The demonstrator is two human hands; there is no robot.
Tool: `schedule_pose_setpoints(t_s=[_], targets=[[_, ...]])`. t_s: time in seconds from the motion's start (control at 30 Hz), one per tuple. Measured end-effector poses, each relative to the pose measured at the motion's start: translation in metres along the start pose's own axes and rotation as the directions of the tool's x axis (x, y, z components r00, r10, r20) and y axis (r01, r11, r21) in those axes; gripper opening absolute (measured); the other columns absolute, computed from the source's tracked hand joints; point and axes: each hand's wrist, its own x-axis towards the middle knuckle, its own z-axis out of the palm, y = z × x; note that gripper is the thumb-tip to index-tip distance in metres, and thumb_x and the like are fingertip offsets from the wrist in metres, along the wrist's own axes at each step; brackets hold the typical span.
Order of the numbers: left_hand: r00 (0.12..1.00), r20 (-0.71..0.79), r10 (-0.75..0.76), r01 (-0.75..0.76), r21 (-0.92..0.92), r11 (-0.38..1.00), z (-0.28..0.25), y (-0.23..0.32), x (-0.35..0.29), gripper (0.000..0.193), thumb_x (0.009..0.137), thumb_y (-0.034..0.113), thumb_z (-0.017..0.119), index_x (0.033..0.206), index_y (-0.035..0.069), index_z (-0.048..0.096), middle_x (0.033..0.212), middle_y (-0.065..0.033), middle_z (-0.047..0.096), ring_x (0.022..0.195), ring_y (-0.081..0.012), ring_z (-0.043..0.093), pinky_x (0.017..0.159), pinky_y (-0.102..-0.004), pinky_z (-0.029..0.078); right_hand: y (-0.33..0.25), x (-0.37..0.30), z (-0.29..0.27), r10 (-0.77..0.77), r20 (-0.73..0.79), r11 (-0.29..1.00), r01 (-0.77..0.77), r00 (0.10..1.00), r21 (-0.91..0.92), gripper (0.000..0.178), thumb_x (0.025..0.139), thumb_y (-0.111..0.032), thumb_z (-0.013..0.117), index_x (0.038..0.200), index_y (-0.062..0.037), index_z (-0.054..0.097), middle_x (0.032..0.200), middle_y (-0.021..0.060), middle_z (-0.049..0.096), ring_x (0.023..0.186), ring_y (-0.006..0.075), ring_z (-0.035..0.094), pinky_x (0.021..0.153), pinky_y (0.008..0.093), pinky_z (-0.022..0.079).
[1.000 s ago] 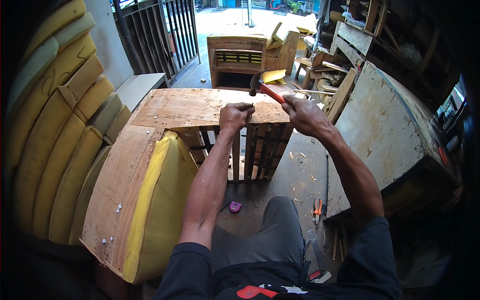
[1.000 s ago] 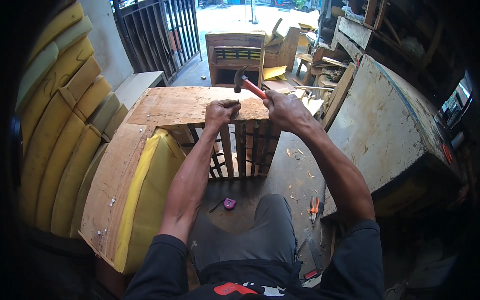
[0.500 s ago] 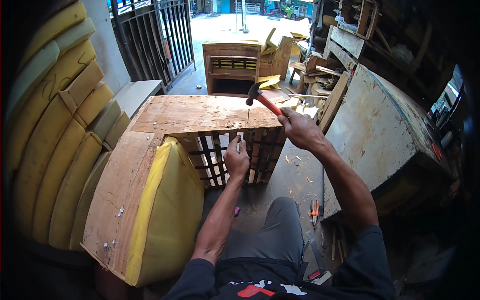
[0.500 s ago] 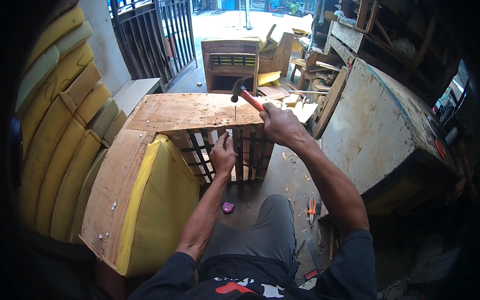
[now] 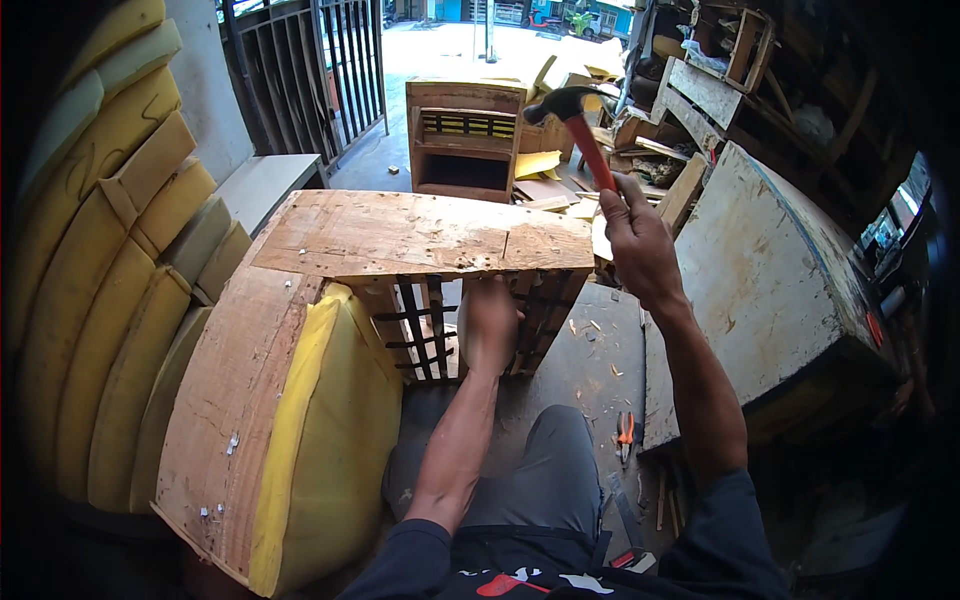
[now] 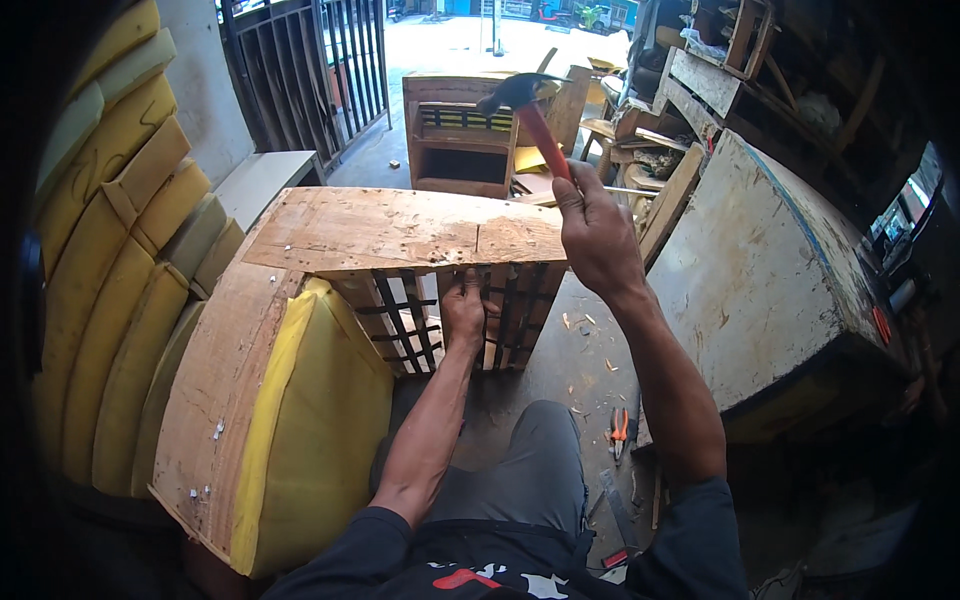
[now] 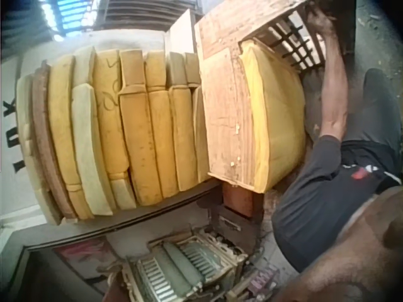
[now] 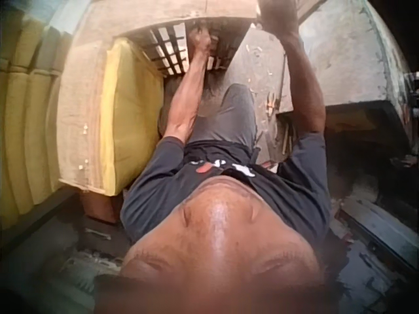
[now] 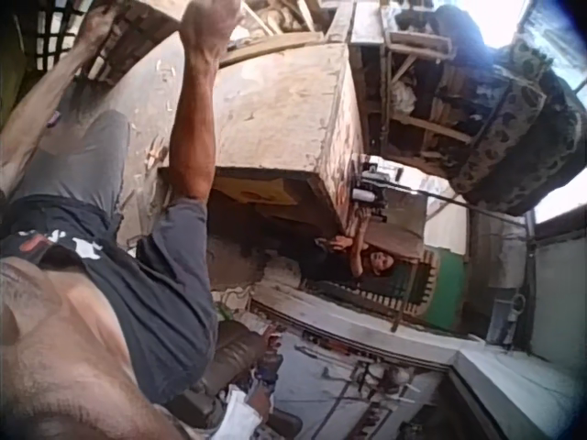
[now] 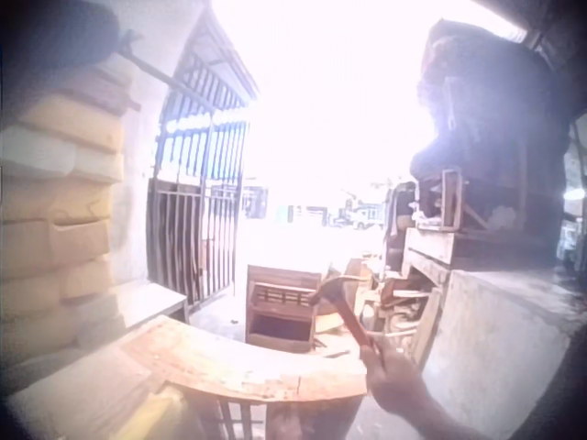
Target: The person assembles a wooden chair frame by measuring and marking wood, hammering nails, and attaching foam padding. They use a tape measure, hammer, and nails to secure components and fit foam pieces onto the frame.
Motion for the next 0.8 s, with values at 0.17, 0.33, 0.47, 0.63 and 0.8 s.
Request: schedule_pose_setpoints(t_s=[0.17,0.33,0.47,0.63,0.8], targets=[[0.999,-0.006,-0.053,0.053,-0.023,0.998,-0.002,-0.012,0.008,0.054,0.1,0.048,0.061,0.096,-0.006,0.07,0.065,-0.0074,0.064,0.04,-0.0146,0.055,0.038,-0.0301,0.044,0.012,-0.011,0.023,0.19,0.41,0.921,-0.018,0.892,-0.389,0.04,0.106,-0.035,0.047,0.133,-0.0058,0.053,0.095,0.0308,0.069,0.095,0.0475,0.067,0.083,0.0563,0.049],[1.0,-0.014,0.001,-0.001,-0.002,1.0,-0.004,-0.015,0.007,0.055,0.099,0.049,0.061,0.093,-0.005,0.07,0.06,-0.0069,0.061,0.038,-0.0142,0.053,0.037,-0.0304,0.042,-0.002,-0.005,-0.005,0.015,-0.053,0.999,-0.013,0.998,0.034,0.038,0.107,-0.036,0.045,0.13,-0.0079,0.056,0.09,0.0244,0.07,0.09,0.0425,0.07,0.079,0.0505,0.051],[1.0,-0.026,0.005,-0.004,0.016,1.0,-0.001,-0.02,0.008,0.055,0.099,0.049,0.062,0.082,-0.003,0.067,0.051,-0.0036,0.052,0.036,-0.0138,0.051,0.036,-0.0313,0.039,0.025,-0.02,0.025,0.162,0.454,0.91,0.045,0.876,-0.412,0.031,0.105,-0.034,0.047,0.121,-0.0081,0.053,0.085,0.0329,0.067,0.089,0.0522,0.066,0.081,0.0601,0.047],[0.999,-0.037,-0.03,0.031,0.025,0.999,-0.004,-0.02,0.011,0.057,0.097,0.05,0.065,0.089,-0.006,0.067,0.051,-0.0058,0.054,0.035,-0.0147,0.052,0.034,-0.0305,0.04,-0.01,-0.011,-0.003,0.168,0.092,0.982,-0.174,0.981,0.067,0.036,0.108,-0.034,0.044,0.132,-0.0102,0.054,0.081,0.022,0.069,0.081,0.0416,0.071,0.068,0.0509,0.049],[0.999,-0.043,0.01,-0.009,0.022,1.0,-0.002,-0.026,0.014,0.057,0.095,0.053,0.066,0.085,-0.003,0.067,0.049,-0.0025,0.051,0.034,-0.0129,0.048,0.033,-0.0298,0.038,0.035,-0.026,0.021,0.096,0.381,0.898,0.086,0.92,-0.432,0.03,0.106,-0.035,0.046,0.121,-0.009,0.052,0.084,0.0291,0.067,0.085,0.0509,0.067,0.072,0.0585,0.048]])
